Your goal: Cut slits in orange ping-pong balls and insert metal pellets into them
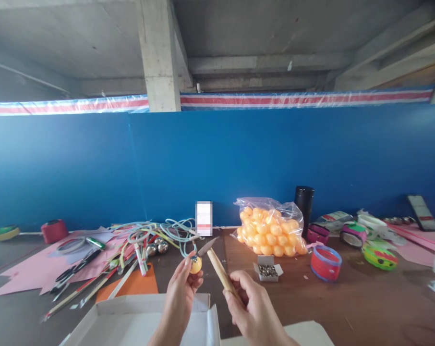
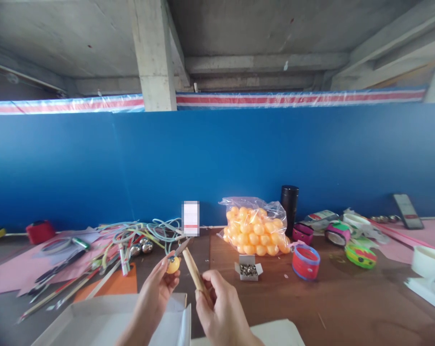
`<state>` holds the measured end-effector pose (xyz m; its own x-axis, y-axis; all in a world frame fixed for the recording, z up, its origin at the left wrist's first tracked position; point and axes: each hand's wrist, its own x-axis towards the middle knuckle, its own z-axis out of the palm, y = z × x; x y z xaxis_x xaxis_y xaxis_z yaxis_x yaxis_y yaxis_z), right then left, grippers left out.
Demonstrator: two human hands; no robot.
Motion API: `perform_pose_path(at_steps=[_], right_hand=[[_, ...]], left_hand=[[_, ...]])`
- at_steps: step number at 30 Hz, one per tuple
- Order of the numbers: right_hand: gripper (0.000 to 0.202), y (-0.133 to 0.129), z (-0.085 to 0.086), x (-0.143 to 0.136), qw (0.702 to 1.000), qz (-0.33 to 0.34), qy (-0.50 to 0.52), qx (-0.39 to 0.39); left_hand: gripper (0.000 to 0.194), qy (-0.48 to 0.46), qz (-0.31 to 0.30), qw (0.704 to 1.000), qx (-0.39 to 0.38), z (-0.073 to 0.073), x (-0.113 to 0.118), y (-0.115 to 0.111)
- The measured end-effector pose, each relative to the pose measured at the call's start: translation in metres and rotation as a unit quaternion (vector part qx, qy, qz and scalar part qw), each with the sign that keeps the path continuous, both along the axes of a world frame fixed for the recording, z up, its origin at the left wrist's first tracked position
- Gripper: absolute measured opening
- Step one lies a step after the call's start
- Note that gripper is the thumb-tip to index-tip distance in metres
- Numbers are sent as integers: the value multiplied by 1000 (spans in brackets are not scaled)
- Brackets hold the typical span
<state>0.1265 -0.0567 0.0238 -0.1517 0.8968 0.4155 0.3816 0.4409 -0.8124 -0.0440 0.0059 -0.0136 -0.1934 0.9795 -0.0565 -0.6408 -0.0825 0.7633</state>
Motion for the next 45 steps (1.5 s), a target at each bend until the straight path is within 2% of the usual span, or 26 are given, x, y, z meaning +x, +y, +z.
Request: perform_pose_path(at_steps=[6, 12, 29, 36, 45], right_hand=[[10, 0, -3, 3, 997, 19, -71, 35], [11, 0, -3, 2, 998, 5, -57, 38], [11, 1, -5, 2, 995, 23, -90, 25], [12, 1, -4, 4, 995, 11, -99, 27], [13, 1, -6, 2, 992, 16, -119, 38]], left_hand=[[51, 43, 5, 999, -11, -2, 0, 0], [54, 88, 29, 996, -10, -4, -1, -2], [53, 163, 50, 985, -6, -5, 0, -2], [57, 151, 64, 986, -9, -2, 0, -3], [60, 96, 56, 994, 10, -8, 1, 2]])
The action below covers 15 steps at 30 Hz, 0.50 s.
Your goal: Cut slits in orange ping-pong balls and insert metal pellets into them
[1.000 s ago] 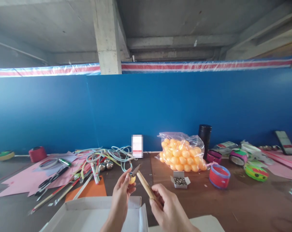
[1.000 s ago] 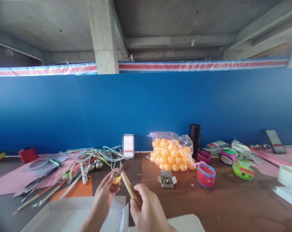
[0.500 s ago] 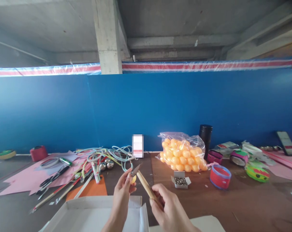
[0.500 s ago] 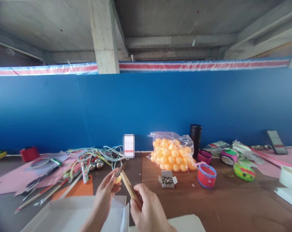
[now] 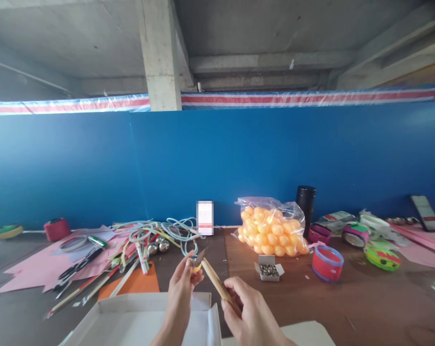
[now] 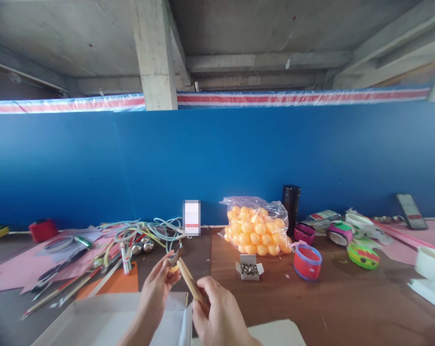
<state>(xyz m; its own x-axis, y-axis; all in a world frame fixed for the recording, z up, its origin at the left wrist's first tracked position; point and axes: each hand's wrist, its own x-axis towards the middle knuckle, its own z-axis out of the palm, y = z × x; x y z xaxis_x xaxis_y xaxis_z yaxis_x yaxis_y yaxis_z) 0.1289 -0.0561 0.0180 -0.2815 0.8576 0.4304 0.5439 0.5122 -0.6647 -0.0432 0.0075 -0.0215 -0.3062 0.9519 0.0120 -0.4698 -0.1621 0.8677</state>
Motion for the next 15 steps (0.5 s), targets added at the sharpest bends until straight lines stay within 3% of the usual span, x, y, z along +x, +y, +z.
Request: perform_pose_path(at_steps=[15], right_hand=[[15, 1, -3, 0, 1000, -17, 13, 15]], left_hand=[[56, -20, -5, 1000, -16, 0, 0, 1]])
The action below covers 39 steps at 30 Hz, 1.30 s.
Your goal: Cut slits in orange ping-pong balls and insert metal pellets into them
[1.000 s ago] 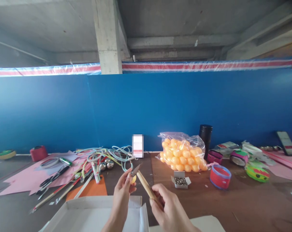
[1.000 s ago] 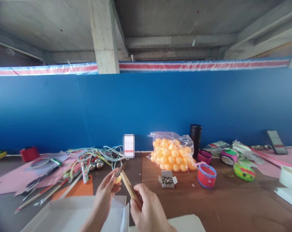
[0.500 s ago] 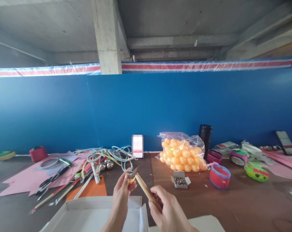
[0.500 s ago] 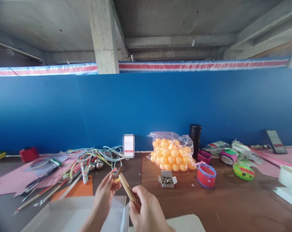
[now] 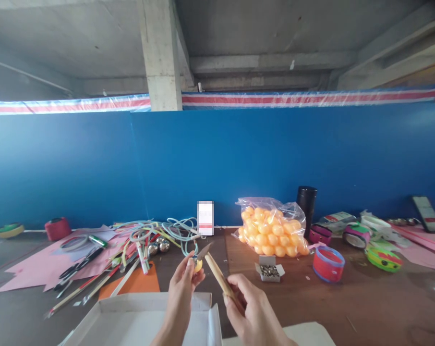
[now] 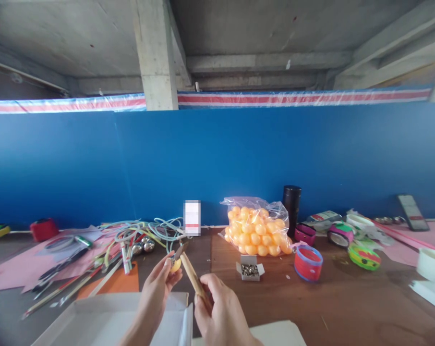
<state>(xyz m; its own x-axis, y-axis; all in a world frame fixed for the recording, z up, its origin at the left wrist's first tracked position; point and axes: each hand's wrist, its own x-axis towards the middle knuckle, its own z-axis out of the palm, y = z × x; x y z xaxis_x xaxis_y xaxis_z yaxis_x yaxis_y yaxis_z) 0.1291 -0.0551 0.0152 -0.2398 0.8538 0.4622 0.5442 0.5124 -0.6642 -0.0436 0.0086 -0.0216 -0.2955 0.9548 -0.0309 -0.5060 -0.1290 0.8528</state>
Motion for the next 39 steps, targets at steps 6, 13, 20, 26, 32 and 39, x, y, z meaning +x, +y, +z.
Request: perform_pose_path(at_steps=[6, 13, 20, 26, 32, 39], right_hand=[[13, 0, 3, 0, 1000, 9, -14, -20], [13, -1, 2, 0, 1000, 6, -13, -14], [10, 3, 2, 1, 994, -16, 86, -61], [21, 18, -6, 5, 953, -39, 212, -212], [21, 28, -12, 6, 916, -54, 246, -312], [20, 30, -16, 6, 908, -52, 238, -340]], left_hand=[[53, -16, -4, 1000, 8, 0, 0, 0], [51, -24, -3, 1000, 1, -1, 0, 1], [49, -63, -8, 998, -5, 3, 0, 0], [40, -61, -14, 998, -7, 7, 1, -3], [36, -40, -18, 999, -6, 2, 0, -2], [30, -60, -25, 998, 6, 4, 2, -2]])
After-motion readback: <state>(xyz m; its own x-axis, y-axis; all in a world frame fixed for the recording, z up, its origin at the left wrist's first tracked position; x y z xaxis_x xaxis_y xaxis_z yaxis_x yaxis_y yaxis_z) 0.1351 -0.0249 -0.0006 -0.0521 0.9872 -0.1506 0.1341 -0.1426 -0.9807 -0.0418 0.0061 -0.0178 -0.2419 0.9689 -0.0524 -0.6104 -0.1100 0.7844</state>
